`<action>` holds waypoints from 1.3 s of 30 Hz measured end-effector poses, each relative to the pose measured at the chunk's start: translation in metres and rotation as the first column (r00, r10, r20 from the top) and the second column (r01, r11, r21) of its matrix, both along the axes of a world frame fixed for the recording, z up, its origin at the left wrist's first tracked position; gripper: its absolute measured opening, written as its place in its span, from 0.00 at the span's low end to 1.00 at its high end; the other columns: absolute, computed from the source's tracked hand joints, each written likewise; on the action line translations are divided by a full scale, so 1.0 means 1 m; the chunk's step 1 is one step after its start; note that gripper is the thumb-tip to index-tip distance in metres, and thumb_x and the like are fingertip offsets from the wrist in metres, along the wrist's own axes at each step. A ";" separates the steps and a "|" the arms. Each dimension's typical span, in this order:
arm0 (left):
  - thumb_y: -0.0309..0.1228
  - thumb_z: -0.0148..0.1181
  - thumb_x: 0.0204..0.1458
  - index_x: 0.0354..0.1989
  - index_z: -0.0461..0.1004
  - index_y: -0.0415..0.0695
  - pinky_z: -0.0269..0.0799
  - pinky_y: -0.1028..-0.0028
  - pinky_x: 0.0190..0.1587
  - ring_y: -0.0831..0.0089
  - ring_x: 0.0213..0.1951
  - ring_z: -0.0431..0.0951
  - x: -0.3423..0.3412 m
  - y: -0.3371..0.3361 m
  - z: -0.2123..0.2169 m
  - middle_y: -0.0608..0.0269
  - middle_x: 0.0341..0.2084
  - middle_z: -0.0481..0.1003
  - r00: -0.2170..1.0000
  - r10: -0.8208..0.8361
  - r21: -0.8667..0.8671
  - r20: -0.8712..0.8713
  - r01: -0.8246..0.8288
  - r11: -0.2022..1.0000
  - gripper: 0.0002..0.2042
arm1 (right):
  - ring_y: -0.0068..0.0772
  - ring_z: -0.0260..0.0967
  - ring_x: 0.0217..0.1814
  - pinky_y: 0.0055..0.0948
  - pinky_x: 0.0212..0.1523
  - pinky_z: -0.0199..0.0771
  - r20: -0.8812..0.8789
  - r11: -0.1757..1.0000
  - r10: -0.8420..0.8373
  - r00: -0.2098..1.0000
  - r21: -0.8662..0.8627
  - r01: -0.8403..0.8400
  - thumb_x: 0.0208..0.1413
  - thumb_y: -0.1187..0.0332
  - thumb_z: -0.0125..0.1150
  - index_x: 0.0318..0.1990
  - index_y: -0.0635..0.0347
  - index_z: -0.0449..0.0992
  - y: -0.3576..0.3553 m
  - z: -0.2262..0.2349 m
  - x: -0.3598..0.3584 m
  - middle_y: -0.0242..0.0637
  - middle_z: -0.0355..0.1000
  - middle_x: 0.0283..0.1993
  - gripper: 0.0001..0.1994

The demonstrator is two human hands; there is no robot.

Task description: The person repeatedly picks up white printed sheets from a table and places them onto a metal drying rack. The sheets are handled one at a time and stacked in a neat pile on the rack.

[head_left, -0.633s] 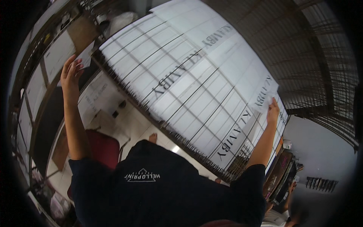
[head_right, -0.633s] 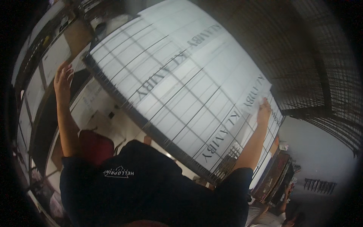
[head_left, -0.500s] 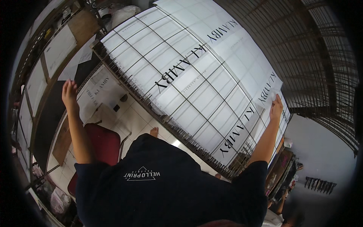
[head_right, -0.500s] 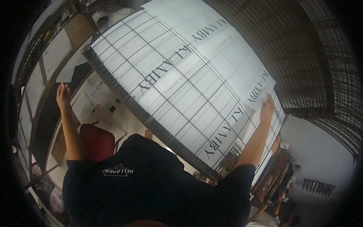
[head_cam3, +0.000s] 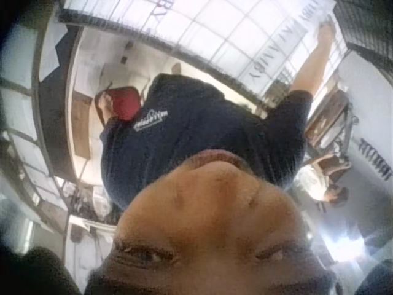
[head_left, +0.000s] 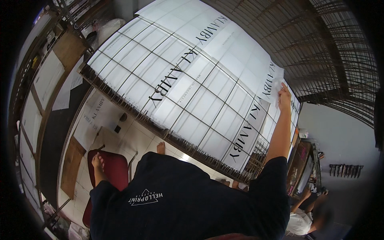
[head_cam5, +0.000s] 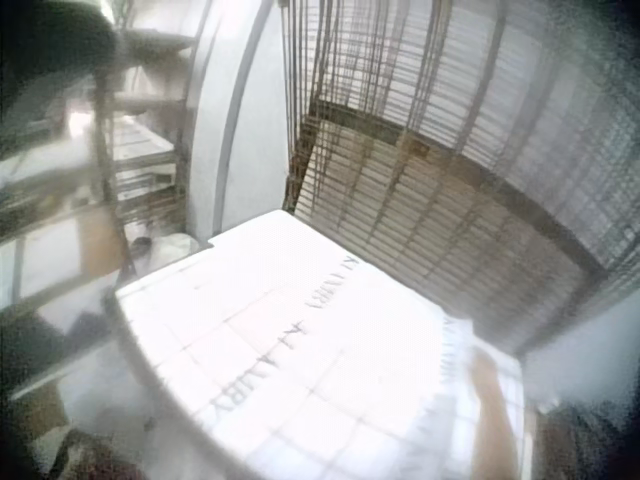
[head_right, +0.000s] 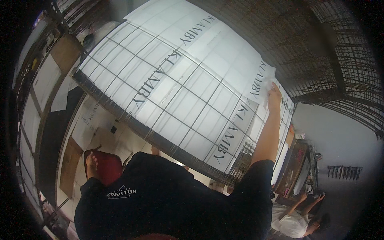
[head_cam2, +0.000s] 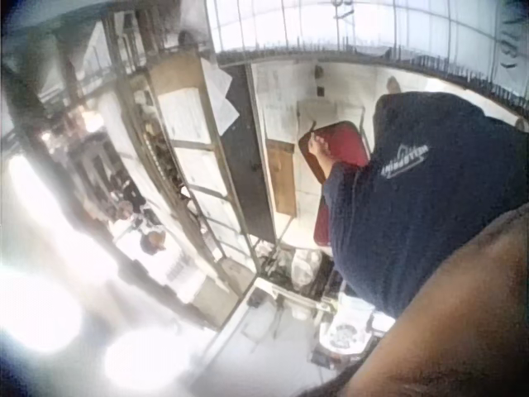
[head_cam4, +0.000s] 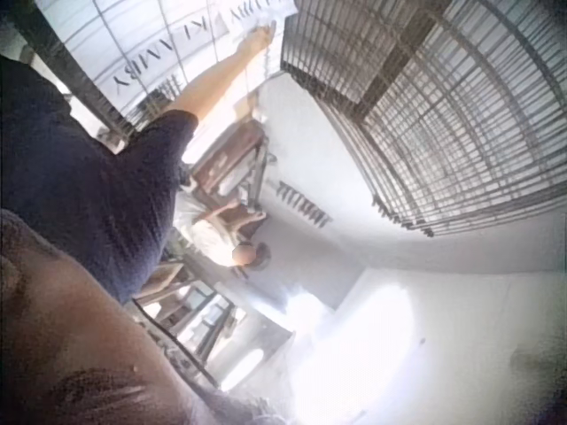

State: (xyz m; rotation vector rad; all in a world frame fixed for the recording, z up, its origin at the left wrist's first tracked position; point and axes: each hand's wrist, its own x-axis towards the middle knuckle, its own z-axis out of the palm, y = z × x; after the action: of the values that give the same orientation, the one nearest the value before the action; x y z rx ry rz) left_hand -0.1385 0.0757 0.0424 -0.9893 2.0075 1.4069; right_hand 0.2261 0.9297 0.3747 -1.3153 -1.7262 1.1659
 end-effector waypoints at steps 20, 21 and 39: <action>0.43 0.57 0.49 0.48 0.68 0.52 0.62 0.72 0.29 0.80 0.24 0.68 0.014 0.049 -0.003 0.75 0.25 0.69 0.975 -0.197 0.005 0.102 0.198 0.980 0.18 | 0.23 0.63 0.32 0.19 0.34 0.63 -0.100 0.989 -0.051 0.994 0.130 0.064 0.40 0.78 0.47 0.53 0.68 0.66 0.023 -0.036 0.009 0.38 0.70 0.40 0.26; 0.42 0.57 0.49 0.48 0.68 0.52 0.62 0.73 0.29 0.80 0.24 0.68 0.015 0.050 -0.002 0.74 0.24 0.69 0.973 -0.207 0.009 0.107 0.207 0.978 0.19 | 0.22 0.62 0.31 0.18 0.32 0.62 -0.089 0.991 -0.062 0.994 0.115 0.073 0.41 0.79 0.46 0.54 0.67 0.66 0.028 -0.038 0.011 0.37 0.70 0.40 0.26; 0.40 0.53 0.51 0.51 0.66 0.47 0.64 0.66 0.40 0.66 0.43 0.71 0.092 0.109 -0.016 0.60 0.41 0.71 0.801 -0.541 -0.013 0.256 0.562 0.827 0.20 | 0.32 0.66 0.48 0.28 0.50 0.64 -0.194 0.865 -0.025 0.981 0.488 0.118 0.48 0.78 0.51 0.54 0.68 0.64 -0.159 0.110 0.162 0.46 0.69 0.47 0.21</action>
State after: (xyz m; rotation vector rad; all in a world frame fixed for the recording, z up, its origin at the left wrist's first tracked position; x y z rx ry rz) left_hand -0.0463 0.1851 0.0261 -0.5014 1.9613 0.8398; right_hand 0.3884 0.7708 0.4847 -0.9151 -1.6770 0.6996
